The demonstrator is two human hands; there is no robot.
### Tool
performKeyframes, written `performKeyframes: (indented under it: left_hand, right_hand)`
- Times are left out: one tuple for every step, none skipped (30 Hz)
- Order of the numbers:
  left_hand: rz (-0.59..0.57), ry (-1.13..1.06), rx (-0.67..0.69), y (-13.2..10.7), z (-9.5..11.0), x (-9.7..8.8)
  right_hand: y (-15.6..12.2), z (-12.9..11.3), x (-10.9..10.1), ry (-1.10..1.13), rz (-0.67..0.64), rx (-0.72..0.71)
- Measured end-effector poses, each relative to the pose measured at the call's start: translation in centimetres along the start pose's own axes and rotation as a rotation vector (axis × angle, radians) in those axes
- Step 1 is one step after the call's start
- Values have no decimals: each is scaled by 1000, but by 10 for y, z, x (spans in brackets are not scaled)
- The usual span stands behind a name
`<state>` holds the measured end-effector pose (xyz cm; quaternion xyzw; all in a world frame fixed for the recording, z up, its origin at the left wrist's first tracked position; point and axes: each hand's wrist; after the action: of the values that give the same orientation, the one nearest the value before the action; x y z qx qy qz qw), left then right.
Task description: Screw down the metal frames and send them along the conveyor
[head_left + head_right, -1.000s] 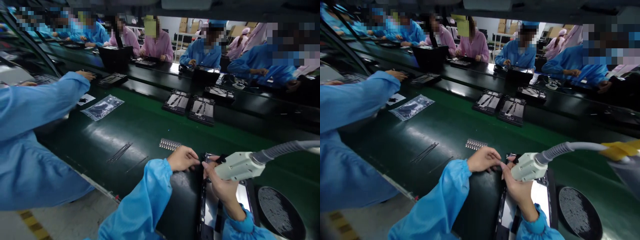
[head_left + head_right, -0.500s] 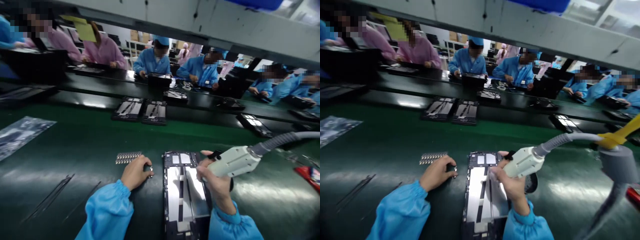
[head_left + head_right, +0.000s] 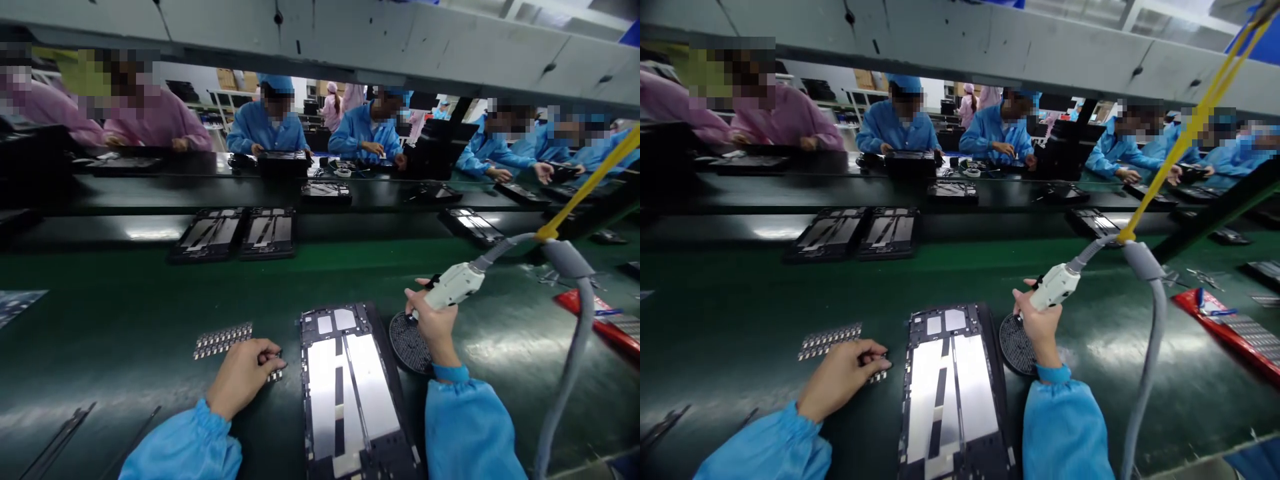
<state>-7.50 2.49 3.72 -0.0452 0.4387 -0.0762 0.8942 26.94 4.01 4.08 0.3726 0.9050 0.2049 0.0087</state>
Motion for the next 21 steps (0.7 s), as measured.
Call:
performKeyframes:
  left_hand:
    - [7,39,9,-1,1,-1]
    - [12,73,23,-2,3,-1]
    - [21,102,40,-3,4,-1]
    - [29,123,58,-4,5,-1]
    - [37,134,74,-5,6,-1]
    - [43,134,86,-5,7,-1]
    - [44,121,95,-5,8,-1]
    - [37,97,103,-5,8,-1]
    - [29,62,111,-5,7,-1]
    - [23,18,119,-5,7,-1]
    - [27,-28,124,-4,6,-2]
    - [43,-69,124,-4,4,-2]
    - [72,-99,120,-4,2,-3]
    - [111,-113,116,-4,1,-4]
    - [153,-112,116,-4,-1,-4]
    - [191,-101,123,-3,-3,-4]
    - [223,-84,137,-3,-4,-3]
    - [242,-65,160,-4,-5,-2]
    - [251,-43,188,-4,-4,0]
    - [250,-12,215,-5,-3,3]
    - [246,29,238,-7,-1,7]
  right_hand:
    - [-1,-1,1,-12,-7,0]
    - [-1,-1,2,-23,-13,1]
    - [-1,-1,2,-33,-19,3]
    - [-1,-1,3,-42,-23,6]
    - [-1,-1,3,-48,-26,8]
    - [-1,0,2,-52,-29,10]
    - [0,0,2,-56,-31,11]
    - [0,0,2,-59,-32,12]
    - [0,0,2,-63,-32,12]
    - [-1,0,2,-69,-33,11]
    - [-1,1,2,-75,-34,10]
    - [-1,1,3,-82,-36,9]
    - [-1,1,3,-89,-39,7]
    - [-2,2,3,-95,-42,6]
    - [-2,3,3,-100,-45,5]
    - [-2,4,3,-105,-46,3]
    - [-2,3,3,-108,-45,1]
    - [-2,2,2,-111,-43,0]
    - [-2,-1,2,-112,-34,-4]
    - [-3,-5,2,-109,-17,-12]
    - [-4,-12,3,-104,8,-26]
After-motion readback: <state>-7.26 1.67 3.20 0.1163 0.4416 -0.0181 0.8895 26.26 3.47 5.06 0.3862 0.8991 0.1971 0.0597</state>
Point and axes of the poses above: each hand's wrist, its own y-axis towards the middle knuckle, its own x-axis out of the palm, z = x × y, and after that the axes turned 7 degrees about z, right-handed
